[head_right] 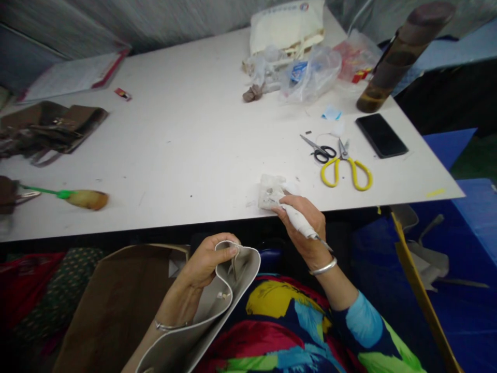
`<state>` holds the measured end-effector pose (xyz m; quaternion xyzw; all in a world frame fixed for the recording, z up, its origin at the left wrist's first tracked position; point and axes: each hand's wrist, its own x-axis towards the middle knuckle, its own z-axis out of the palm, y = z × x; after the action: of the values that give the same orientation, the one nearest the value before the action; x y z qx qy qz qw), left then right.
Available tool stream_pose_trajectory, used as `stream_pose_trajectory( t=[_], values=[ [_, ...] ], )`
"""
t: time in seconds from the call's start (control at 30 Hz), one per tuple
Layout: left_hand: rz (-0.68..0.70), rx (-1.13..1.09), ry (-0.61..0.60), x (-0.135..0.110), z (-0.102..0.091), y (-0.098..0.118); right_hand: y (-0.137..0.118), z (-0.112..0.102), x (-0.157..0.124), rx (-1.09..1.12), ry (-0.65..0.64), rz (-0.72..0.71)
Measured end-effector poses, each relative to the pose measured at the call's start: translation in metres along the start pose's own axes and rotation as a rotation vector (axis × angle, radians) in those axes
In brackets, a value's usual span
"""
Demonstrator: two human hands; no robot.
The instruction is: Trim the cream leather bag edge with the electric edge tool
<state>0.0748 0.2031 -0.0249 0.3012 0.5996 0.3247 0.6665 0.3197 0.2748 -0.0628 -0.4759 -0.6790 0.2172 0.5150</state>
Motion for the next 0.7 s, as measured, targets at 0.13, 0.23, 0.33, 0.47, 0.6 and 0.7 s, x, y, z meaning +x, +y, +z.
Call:
stream_pose_trajectory(
  t=[0.13,0.23,0.33,0.47,0.6,0.7],
  values=[
    [0.000,-0.049,-0.010,-0.001,-0.003,-0.003,-0.016,-0.003,-0.007,0.249,0.030,0.228],
    [-0.025,-0.084,-0.026,-0.001,-0.004,-0.004,-0.032,0.001,-0.015,0.564,-0.171,0.447],
    [-0.031,-0.094,-0.048,-0.001,-0.005,-0.003,-0.043,0.006,-0.020,0.667,-0.331,0.527],
    [-0.041,-0.105,-0.040,-0.002,-0.006,-0.001,-0.049,0.009,-0.019,0.635,-0.397,0.515],
    [-0.047,-0.119,-0.039,-0.003,-0.006,-0.002,-0.053,0.010,-0.016,0.629,-0.430,0.517],
    [-0.027,-0.118,-0.044,-0.003,-0.008,-0.004,-0.055,0.012,-0.016,0.627,-0.449,0.524]
  ],
)
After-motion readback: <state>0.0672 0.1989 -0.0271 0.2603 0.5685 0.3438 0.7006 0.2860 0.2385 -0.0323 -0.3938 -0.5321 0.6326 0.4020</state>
